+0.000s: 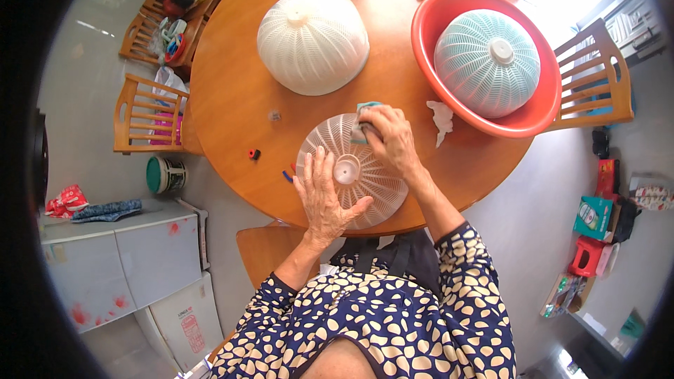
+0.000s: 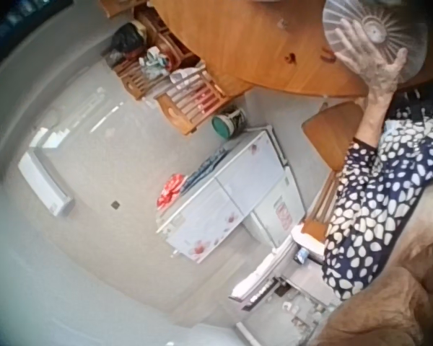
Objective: The person wipes the interior and exterior surfaces of white plastic baskets using a tissue and a cloth. They handle the baskets one at a time, rotating them to access different areas, and switch between cleaning materials during the process.
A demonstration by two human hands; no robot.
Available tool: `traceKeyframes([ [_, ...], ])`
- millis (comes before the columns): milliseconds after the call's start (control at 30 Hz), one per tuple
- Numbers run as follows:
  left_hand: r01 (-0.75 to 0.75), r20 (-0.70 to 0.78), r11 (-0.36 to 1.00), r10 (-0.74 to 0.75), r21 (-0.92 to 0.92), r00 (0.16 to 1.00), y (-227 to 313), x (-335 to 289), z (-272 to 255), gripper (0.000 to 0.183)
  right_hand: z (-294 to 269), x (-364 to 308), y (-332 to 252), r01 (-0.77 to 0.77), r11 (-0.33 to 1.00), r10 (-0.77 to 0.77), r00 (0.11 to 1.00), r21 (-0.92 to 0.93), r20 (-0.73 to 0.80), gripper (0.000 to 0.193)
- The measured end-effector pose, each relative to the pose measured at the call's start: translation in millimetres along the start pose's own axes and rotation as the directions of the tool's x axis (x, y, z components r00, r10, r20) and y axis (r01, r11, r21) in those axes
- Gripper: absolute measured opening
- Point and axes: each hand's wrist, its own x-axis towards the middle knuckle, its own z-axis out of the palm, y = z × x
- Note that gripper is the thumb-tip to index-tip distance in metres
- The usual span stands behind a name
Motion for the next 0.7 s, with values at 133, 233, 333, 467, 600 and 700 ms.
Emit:
traceKeyframes([
  [133, -0.003, -0.031, 1.0, 0.003, -0.009, 1.0, -2, -1, 1, 0.097, -11, -39, -17, 0.206, 0.97, -0.202, 0.978, -0.128, 0.049, 0.031],
  [233, -0.025, -0.036, 0.999, 0.026, 0.028, 0.999, -2, -2, 0, 0.093, -15, -36, -22, 0.175, 0.973, -0.165, 0.983, -0.152, 0.076, 0.038],
  [333, -0.032, -0.029, 0.999, 0.033, 0.02, 0.999, -3, -2, 1, 0.092, -5, -17, -19, 0.095, 0.981, -0.078, 0.991, -0.169, 0.106, 0.045],
  [467, -0.034, -0.026, 0.999, 0.034, 0.001, 0.999, -3, -3, 2, 0.091, 14, 15, -26, 0.222, 0.967, -0.183, 0.945, -0.122, 0.27, 0.038],
  [600, -0.008, -0.138, 1.0, 0.004, -0.026, 0.99, -7, -7, 12, 0.09, 52, 33, -35, 0.352, 0.936, -0.308, 0.818, 0.001, 0.486, 0.029],
  [700, 0.007, -0.152, 1.0, -0.011, -0.026, 0.988, -2, -3, 5, 0.09, 70, 45, -41, 0.394, 0.908, -0.238, 0.766, -0.143, 0.597, 0.025],
])
